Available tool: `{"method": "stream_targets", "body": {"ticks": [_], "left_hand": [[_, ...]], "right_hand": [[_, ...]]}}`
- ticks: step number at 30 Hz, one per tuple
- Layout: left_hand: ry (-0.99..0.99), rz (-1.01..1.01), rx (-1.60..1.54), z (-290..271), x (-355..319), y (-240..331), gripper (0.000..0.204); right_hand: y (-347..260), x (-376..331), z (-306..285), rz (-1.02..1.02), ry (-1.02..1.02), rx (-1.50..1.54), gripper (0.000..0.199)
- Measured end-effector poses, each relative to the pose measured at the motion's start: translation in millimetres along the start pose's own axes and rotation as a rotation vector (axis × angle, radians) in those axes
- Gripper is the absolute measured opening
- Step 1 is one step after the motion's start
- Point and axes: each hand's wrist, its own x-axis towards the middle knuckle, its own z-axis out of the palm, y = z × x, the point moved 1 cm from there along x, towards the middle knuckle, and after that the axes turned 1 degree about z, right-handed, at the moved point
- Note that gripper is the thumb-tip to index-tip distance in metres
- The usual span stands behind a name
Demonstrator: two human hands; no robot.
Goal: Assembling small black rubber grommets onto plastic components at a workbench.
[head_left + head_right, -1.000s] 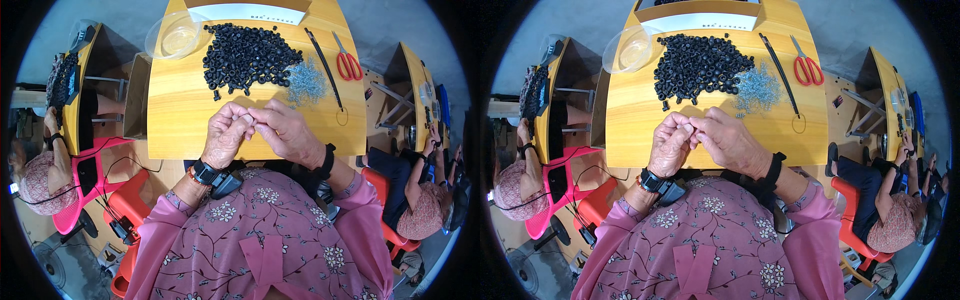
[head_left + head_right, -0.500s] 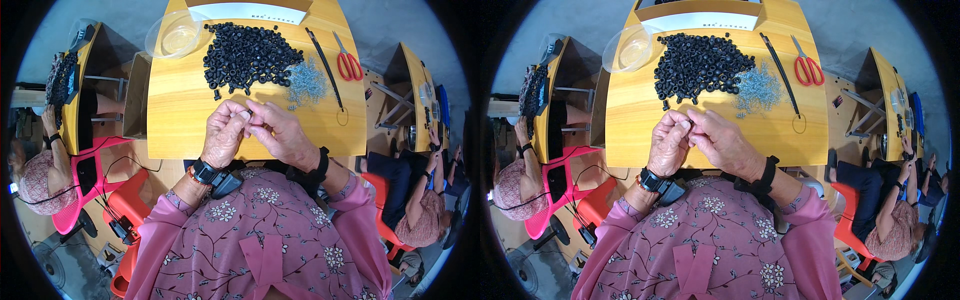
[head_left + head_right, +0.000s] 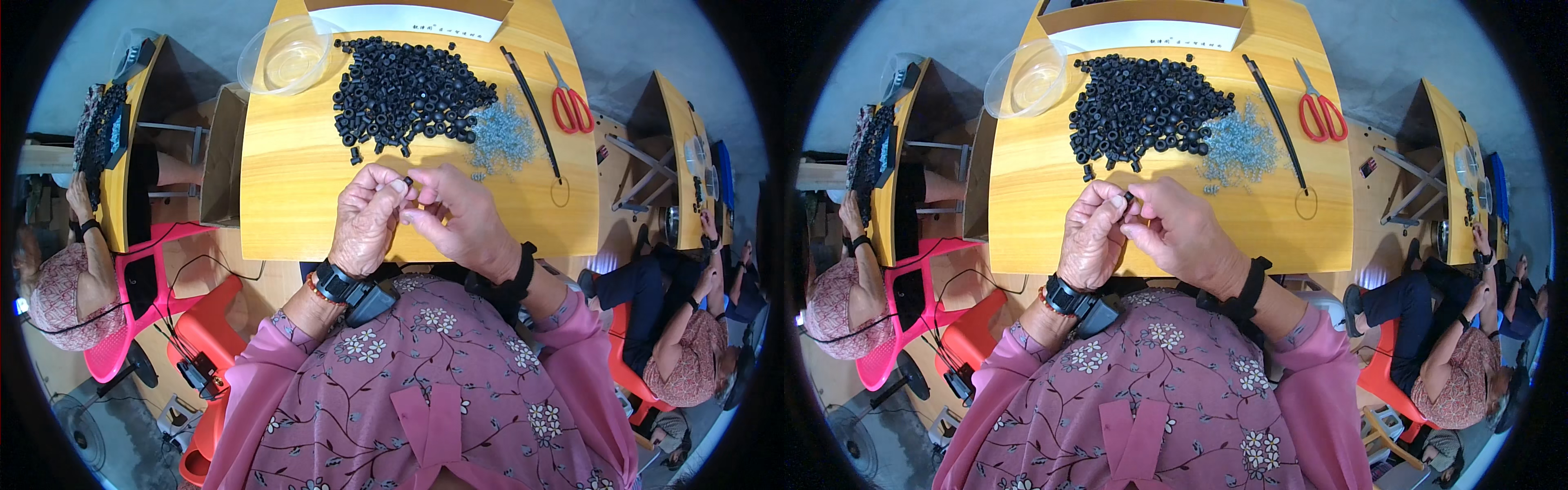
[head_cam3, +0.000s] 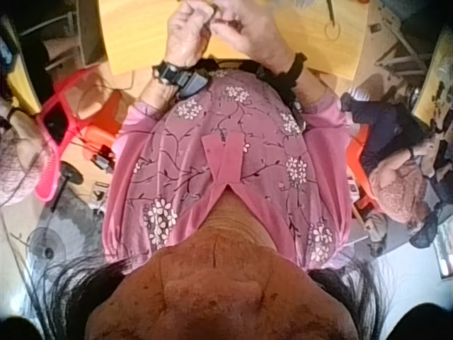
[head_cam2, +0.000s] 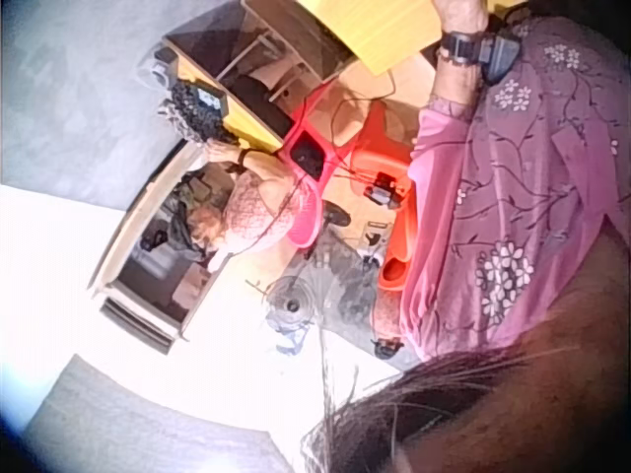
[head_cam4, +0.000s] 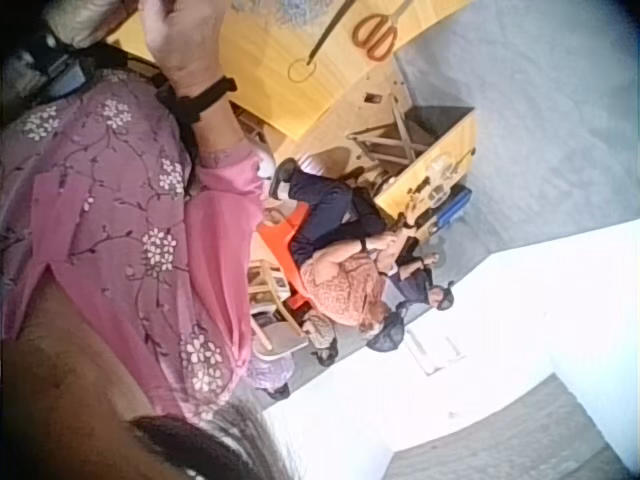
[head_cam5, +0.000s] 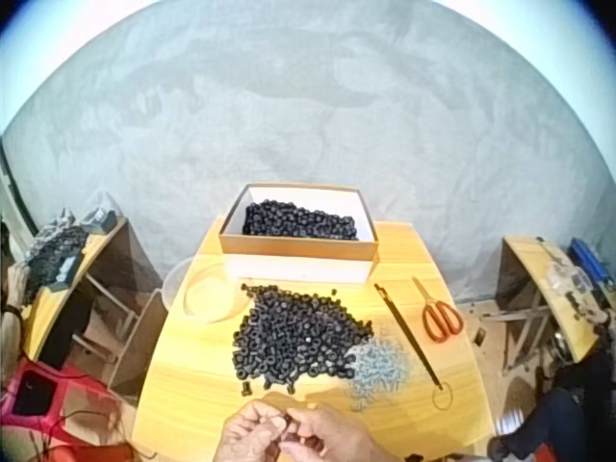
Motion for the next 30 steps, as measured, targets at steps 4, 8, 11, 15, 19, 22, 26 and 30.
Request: {"method": "stream_targets", "body": {"ticks": [4,8,11,15,19,22,26,30], "left_hand": [[-0.007,-0.012,-0.019,7,0,3,0.002],[-0.029,-0.03,-0.017,0,0,-1,0.003],[-0.018,-0.03,-0.021,1,0,0,0.003],[-0.041,-0.034,-0.008,0,0,1,0.005],[-0.024,-0.111,-0.008,-2,2,6,0.01],[0.057,-0.147,0.118,13,1,13,0.013],[-0.026,-0.159,0.134,-1,2,7,0.011],[-0.043,-0.125,0.164,-5,3,2,0.011]], "right_hand": [[2,4,3,-0.177,0.067,-0.212,0.036],[5,8,3,-0.196,0.038,-0.374,0.03],[6,9,4,-0.214,0.062,-0.393,0.029],[12,7,6,-0.243,0.119,-0.348,0.028],[10,6,4,-0.209,0.166,-0.32,0.028],[14,5,2,-0.184,0.161,-0.289,0.029],[12,6,-1,-0.187,0.154,-0.291,0.028],[10,7,-2,-0.192,0.142,-0.275,0.027]]}}
